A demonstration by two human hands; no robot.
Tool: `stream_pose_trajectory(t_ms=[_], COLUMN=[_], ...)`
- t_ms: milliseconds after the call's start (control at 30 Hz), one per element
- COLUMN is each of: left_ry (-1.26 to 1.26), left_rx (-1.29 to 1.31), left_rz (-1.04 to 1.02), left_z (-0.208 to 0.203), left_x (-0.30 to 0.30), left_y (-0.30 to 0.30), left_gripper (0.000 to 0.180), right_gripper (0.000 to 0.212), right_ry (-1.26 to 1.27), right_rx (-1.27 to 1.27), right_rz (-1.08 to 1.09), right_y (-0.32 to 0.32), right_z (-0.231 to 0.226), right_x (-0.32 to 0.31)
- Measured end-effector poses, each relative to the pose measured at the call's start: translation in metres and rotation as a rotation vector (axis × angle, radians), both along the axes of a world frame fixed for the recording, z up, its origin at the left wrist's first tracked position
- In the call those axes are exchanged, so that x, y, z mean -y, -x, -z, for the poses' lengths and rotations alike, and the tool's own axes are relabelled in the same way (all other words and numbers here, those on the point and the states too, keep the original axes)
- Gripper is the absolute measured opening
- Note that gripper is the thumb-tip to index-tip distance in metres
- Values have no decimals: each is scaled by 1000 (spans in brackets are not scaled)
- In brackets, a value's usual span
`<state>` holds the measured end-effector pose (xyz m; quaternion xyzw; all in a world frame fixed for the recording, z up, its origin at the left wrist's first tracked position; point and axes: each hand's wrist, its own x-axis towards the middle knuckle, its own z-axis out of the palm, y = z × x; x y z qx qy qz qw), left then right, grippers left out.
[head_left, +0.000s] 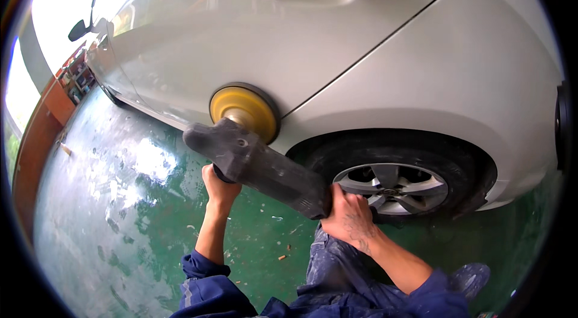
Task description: The person uses a rotary polisher with a yellow pad to buff the exterior of a white car. They systematically move the tool across the rear quarter panel, trunk, and rear bumper, applying pressure to smooth the paint surface.
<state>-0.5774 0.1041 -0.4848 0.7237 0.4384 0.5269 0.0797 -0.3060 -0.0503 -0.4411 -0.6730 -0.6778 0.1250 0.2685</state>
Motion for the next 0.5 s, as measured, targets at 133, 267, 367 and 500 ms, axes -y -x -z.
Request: stream_pose_trajectory(t_ms=[133, 267, 367, 500], left_ry=[-101, -171, -155, -137], left_rx=[-20, -53, -74, -55], left_rz=[89, 97, 64, 0], left_z=[-36, -58, -47, -27], left_x=[6, 6, -6, -13], left_y=[-26, -26, -13, -1], left_gripper=[18, 19, 19, 13], right_gripper=[41, 41, 40, 38], right_ry=[-141, -185, -136, -76], right_rx=[-48, -84, -87, -80], right_rz=[51, 58, 62, 17], right_y=[-12, -8, -1, 3], right_z=[25, 28, 24, 28], right_x=[15, 7, -3, -19])
